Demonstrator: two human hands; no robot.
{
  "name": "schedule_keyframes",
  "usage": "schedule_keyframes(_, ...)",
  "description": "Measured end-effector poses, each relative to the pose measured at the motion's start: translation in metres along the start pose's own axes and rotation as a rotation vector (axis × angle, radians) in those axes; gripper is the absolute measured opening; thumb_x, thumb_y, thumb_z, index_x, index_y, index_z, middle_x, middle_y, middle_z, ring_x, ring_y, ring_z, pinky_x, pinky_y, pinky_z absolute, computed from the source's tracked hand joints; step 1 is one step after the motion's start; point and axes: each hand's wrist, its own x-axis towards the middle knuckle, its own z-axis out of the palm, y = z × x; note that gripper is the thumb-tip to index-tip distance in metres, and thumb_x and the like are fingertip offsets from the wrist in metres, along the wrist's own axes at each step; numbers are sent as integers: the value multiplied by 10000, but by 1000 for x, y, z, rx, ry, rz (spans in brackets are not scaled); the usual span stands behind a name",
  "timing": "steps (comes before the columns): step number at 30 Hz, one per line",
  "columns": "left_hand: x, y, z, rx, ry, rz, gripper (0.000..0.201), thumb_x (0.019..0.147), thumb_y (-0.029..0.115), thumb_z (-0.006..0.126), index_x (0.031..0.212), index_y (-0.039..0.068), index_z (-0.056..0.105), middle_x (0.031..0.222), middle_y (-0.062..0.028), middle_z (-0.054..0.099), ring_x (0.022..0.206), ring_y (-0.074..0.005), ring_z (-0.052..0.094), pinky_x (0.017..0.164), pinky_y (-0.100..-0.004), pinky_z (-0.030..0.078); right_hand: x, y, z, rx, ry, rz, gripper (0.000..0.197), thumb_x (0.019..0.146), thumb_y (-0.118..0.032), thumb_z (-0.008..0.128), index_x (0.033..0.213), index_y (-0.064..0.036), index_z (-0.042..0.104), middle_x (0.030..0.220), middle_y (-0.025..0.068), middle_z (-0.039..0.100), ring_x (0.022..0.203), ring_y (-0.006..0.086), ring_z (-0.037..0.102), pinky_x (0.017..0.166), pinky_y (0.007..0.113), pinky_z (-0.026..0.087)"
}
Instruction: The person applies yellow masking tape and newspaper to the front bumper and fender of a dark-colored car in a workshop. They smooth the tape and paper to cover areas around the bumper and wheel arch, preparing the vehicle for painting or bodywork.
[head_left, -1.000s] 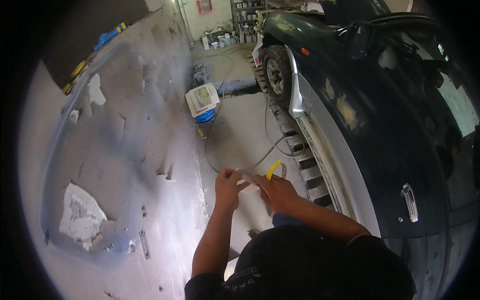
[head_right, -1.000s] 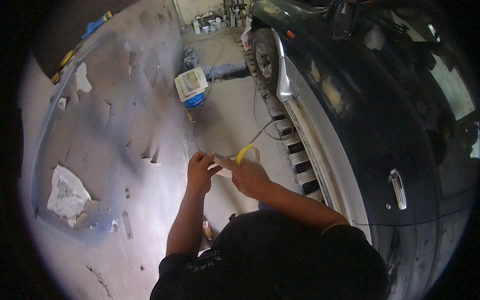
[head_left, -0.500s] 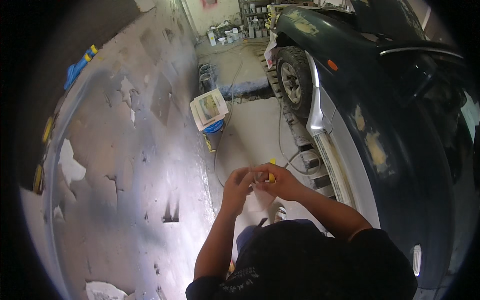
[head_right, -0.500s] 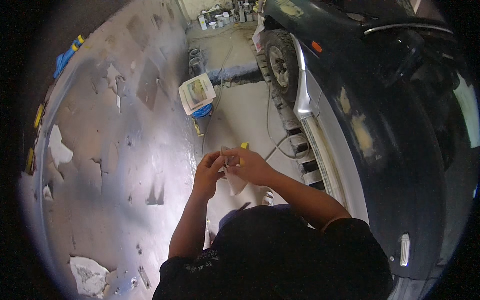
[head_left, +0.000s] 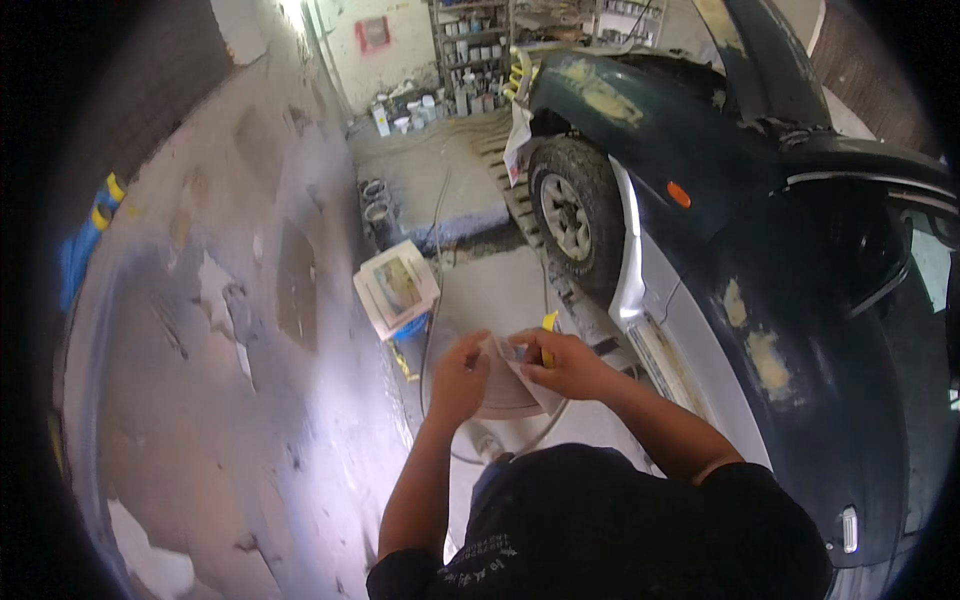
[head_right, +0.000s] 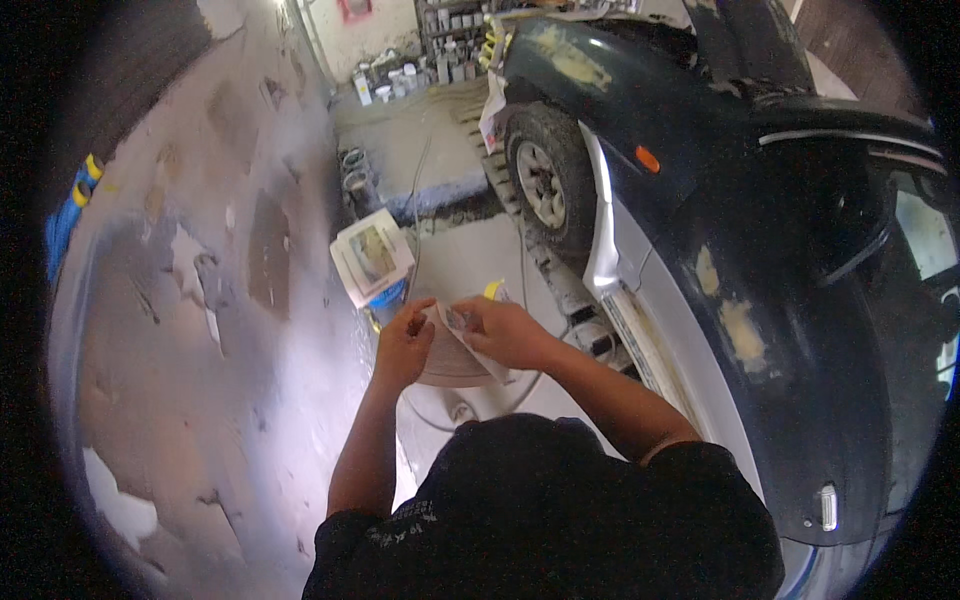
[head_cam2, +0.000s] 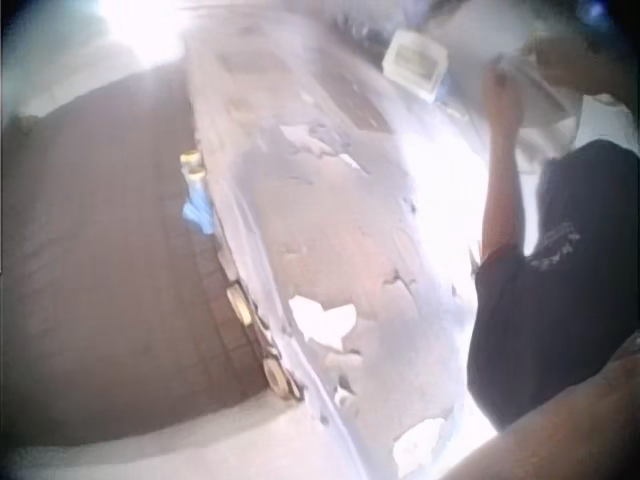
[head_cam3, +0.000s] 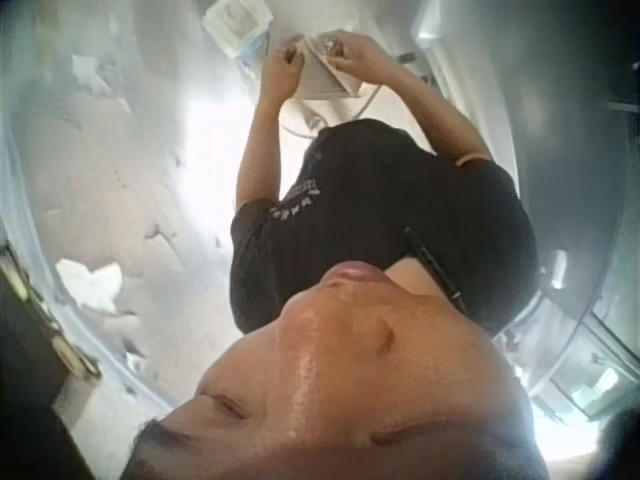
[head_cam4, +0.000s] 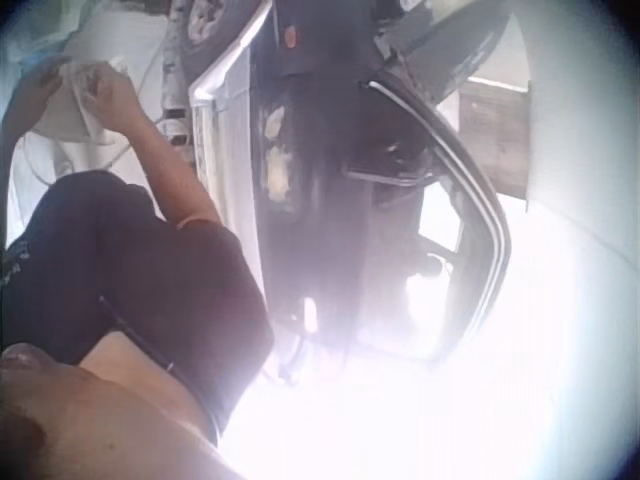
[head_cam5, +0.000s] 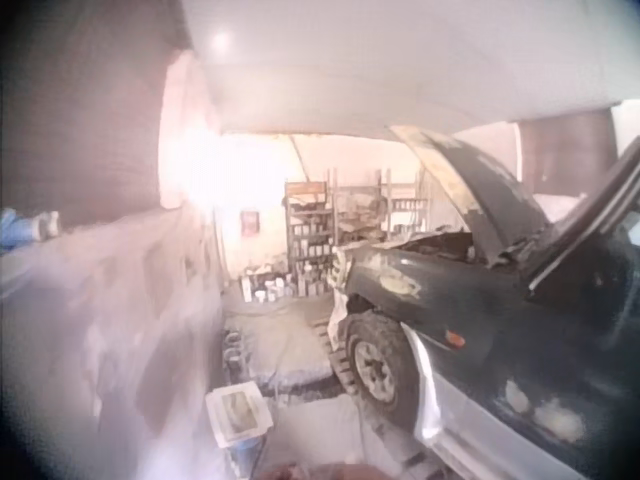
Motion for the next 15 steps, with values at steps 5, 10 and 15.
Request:
schedule_keyframes(5,61,-3,-20,365,100,320,199,856,50,549,1042,17,613,967,-174,615,877,-363,605,762,-418,489,58,-19,-9,-176,-4,-125,510,821,-99,599,1307,-31,461,849,157,641,786,308,640,732,379,499)
schedule_keyframes(10,103,-13,-12,333,164,360,119,865,87,561,963,41,609,902,-159,606,814,-369,607,691,-440,492,95,-16,-19,-175,25,-42,499,821,-103,591,1300,-32,468,860,166,648,793,321,645,734,390,501)
schedule_keyframes(15,152,-32,-5,307,187,433,84,863,130,565,927,90,601,834,-129,600,717,-370,606,618,-458,494,122,-5,-47,-191,47,57,506,825,-130,584,1311,-55,467,868,165,654,815,332,643,750,406,501)
